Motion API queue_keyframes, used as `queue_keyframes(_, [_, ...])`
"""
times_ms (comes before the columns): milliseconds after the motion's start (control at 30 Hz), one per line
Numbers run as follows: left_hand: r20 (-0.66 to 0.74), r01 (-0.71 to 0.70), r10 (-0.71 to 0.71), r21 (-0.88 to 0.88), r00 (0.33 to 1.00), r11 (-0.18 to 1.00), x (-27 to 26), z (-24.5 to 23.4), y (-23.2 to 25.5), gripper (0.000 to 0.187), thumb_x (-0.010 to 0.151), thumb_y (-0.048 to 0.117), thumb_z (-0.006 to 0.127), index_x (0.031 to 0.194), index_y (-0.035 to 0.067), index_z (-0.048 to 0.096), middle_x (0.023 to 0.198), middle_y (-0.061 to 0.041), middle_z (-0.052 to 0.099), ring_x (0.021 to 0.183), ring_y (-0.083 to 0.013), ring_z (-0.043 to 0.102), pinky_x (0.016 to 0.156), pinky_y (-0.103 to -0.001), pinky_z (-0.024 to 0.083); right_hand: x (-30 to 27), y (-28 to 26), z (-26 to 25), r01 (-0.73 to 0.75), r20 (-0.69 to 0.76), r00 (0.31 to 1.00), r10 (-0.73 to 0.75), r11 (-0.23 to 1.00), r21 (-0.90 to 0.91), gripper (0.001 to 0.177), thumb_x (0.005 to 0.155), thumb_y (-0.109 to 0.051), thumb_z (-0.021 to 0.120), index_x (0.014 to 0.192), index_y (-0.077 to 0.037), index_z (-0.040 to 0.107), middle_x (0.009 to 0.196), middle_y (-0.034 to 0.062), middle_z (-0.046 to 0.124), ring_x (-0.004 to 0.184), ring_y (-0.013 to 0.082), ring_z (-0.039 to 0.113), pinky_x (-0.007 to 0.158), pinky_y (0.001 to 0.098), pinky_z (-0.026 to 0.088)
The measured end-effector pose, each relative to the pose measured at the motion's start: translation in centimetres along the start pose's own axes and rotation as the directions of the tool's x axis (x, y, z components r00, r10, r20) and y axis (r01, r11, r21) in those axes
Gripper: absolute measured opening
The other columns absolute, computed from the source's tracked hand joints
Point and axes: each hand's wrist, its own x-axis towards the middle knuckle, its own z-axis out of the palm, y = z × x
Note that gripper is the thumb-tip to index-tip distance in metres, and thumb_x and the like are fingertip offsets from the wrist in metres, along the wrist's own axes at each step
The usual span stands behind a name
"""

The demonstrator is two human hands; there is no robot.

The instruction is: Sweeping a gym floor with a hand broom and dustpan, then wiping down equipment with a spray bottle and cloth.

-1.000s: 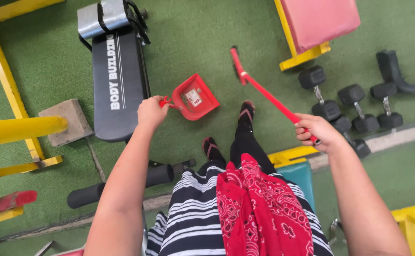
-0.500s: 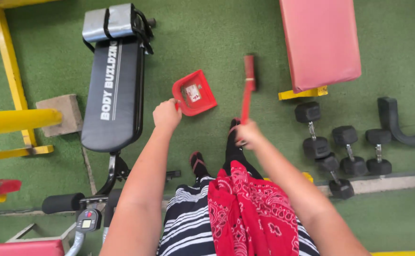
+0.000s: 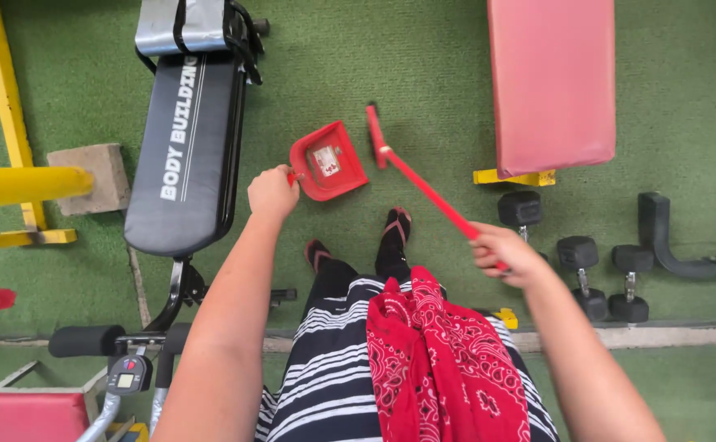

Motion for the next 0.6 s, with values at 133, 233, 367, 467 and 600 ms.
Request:
queue_keyframes(133, [-0.003, -0.031, 0.031, -0.021, 1.000, 0.999, 0.4, -0.7, -0.9, 0.032, 0.088, 0.032, 0.071, 0.116, 0.017, 0.075, 0.102, -0.014, 0.076, 0.094, -0.0346, 0.073, 0.082, -0.048, 0.059, -1.5, -1.3, -2.8, -0.011, -0.197, 0.980, -0.009, 0.995, -0.099, 0.057, 0.092, -0.005, 0.050, 0.146, -0.022, 0.049, 0.062, -0.0062, 0.038, 0.043, 0.0043, 0.031, 0.037, 0.0236, 0.023])
queue_keyframes(233, [0.001, -0.043, 0.043, 0.011, 0.999, 0.999, 0.9, -1.3, -1.2, 0.034, 0.090, 0.035, 0.071, 0.116, 0.016, 0.074, 0.102, -0.014, 0.076, 0.094, -0.0352, 0.073, 0.082, -0.048, 0.058, 2.4, 0.3, -4.2, 0.035, -0.313, 0.948, -0.056, 0.997, -0.070, 0.036, 0.093, -0.005, 0.049, 0.126, -0.019, 0.049, 0.064, -0.0042, 0.041, 0.046, 0.0067, 0.034, 0.039, 0.0258, 0.025])
queue_keyframes(367, [0.028, -0.072, 0.072, -0.008, 0.997, 0.997, 2.0, -2.6, -2.0, 0.038, 0.087, 0.037, 0.074, 0.117, 0.014, 0.073, 0.102, -0.015, 0.076, 0.095, -0.0354, 0.073, 0.083, -0.048, 0.058, 9.8, 4.9, 1.5, 0.142, -0.411, 0.896, -0.171, 0.985, -0.100, 0.015, 0.090, -0.002, 0.051, 0.104, -0.009, 0.051, 0.065, 0.0002, 0.044, 0.046, 0.0134, 0.041, 0.038, 0.0316, 0.032])
queue_keyframes(467, [0.060, -0.068, 0.069, -0.026, 0.996, 0.997, 2.5, -3.1, -2.8, 0.037, 0.087, 0.037, 0.074, 0.116, 0.013, 0.073, 0.103, -0.016, 0.075, 0.097, -0.0361, 0.073, 0.084, -0.048, 0.058, 17.6, 11.4, 7.6, 0.200, -0.402, 0.853, -0.333, 0.919, -0.339, 0.019, 0.086, -0.003, 0.056, 0.105, -0.003, 0.059, 0.067, 0.0036, 0.053, 0.052, 0.0173, 0.050, 0.043, 0.0362, 0.041])
queue_keyframes(600, [0.047, -0.114, 0.117, -0.065, 0.992, 0.991, 3.3, -2.3, -5.1, 0.036, 0.088, 0.033, 0.072, 0.117, 0.012, 0.073, 0.104, -0.018, 0.075, 0.098, -0.0370, 0.073, 0.086, -0.049, 0.058, 20.8, 16.3, 18.2, 0.300, -0.189, 0.815, -0.548, 0.678, -0.671, 0.045, 0.085, -0.016, 0.065, 0.128, -0.003, 0.061, 0.076, 0.0123, 0.066, 0.074, 0.0189, 0.063, 0.067, 0.0339, 0.049])
